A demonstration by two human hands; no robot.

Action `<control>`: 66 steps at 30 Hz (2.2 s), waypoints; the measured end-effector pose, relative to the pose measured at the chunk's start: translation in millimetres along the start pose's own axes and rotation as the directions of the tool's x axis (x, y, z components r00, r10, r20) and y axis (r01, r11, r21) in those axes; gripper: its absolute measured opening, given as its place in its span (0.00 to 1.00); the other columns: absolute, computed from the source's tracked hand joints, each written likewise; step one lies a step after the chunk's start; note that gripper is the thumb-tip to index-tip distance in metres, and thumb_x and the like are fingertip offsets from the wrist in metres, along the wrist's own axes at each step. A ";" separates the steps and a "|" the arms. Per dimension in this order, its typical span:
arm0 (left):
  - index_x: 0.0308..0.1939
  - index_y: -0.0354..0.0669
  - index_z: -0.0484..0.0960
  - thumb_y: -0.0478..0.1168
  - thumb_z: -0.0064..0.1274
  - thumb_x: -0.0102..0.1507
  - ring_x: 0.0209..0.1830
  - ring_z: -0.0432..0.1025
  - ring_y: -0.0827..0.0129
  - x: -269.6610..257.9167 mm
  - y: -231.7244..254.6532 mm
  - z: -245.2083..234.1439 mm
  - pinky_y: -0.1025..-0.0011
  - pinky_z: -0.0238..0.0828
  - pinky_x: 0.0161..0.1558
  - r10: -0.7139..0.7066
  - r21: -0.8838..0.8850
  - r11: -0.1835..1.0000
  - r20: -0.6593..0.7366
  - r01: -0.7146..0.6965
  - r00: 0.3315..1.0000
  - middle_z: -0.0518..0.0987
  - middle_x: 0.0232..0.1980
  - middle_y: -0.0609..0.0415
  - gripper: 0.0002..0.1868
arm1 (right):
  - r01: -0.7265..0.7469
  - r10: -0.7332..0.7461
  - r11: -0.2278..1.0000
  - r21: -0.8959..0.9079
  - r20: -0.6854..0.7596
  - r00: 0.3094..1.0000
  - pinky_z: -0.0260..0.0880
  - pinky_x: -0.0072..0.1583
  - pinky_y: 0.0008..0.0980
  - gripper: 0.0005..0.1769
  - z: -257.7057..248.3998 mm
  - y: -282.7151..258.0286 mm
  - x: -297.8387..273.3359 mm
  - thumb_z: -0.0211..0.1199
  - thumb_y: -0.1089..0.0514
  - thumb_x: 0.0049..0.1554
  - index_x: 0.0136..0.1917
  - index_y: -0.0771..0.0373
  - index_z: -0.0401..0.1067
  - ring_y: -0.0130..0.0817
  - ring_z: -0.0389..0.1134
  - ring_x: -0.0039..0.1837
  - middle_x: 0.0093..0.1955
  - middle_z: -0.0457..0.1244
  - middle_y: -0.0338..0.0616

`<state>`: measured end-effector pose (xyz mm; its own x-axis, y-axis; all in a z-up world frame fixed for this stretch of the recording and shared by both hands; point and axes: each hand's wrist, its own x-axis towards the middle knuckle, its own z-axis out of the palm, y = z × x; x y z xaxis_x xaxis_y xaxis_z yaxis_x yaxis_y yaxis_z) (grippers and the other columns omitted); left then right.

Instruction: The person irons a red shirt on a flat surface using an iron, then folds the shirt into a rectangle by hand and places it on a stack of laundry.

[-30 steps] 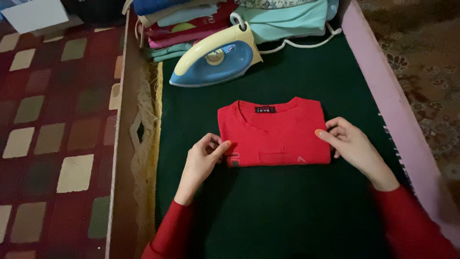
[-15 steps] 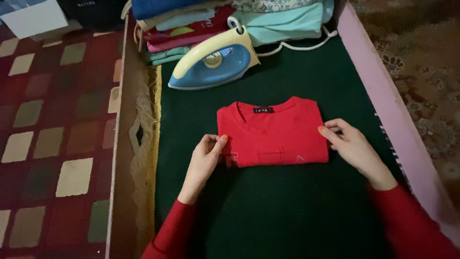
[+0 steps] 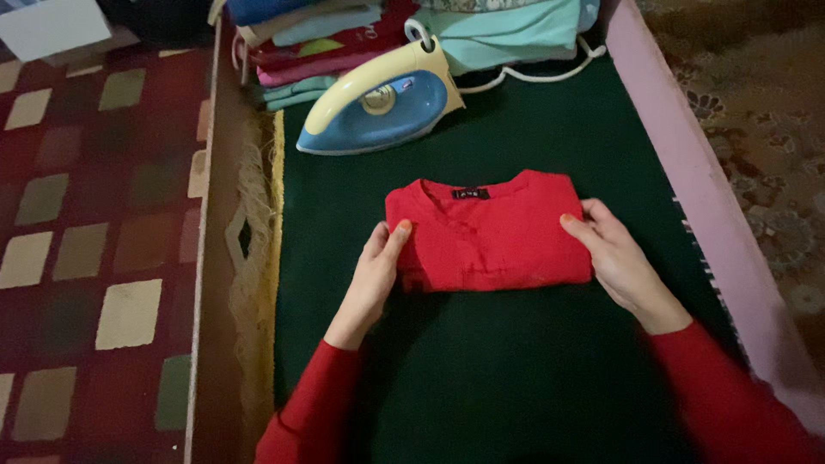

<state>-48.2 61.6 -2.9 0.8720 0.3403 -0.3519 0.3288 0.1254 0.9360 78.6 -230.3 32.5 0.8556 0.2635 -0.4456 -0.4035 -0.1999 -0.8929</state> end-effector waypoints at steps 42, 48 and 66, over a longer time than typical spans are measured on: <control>0.78 0.45 0.57 0.65 0.41 0.66 0.83 0.38 0.45 27.5 10.6 75.3 0.23 0.28 0.68 0.506 0.926 0.192 0.191 -0.326 0.841 0.52 0.81 0.43 0.43 | 0.375 -0.505 0.036 -0.926 0.307 0.807 0.30 0.74 0.73 0.45 54.3 38.7 48.7 0.44 0.34 0.63 0.81 0.64 0.46 0.59 0.32 0.84 0.85 0.37 0.56; 0.79 0.51 0.58 0.66 0.40 0.65 0.84 0.38 0.47 25.9 13.3 76.5 0.19 0.33 0.65 0.491 0.933 0.208 0.160 -0.294 0.856 0.53 0.83 0.46 0.43 | 0.324 -0.489 0.022 -0.946 0.273 0.829 0.31 0.73 0.73 0.46 57.5 41.8 53.9 0.45 0.33 0.60 0.81 0.62 0.45 0.59 0.32 0.83 0.84 0.37 0.56; 0.77 0.50 0.60 0.65 0.46 0.64 0.82 0.42 0.47 23.0 14.8 71.1 0.19 0.33 0.65 0.523 0.909 0.257 0.153 -0.327 0.838 0.55 0.80 0.46 0.43 | 0.429 -0.494 0.294 -0.854 0.249 0.833 0.43 0.75 0.64 0.44 23.2 2.6 22.6 0.51 0.38 0.63 0.82 0.62 0.47 0.52 0.43 0.83 0.83 0.43 0.59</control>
<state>2.5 5.1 2.6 0.9587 0.2081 0.1941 0.1295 -0.9264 0.3536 89.3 -202.9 18.7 0.8314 0.5531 0.0538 0.5257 -0.7516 -0.3984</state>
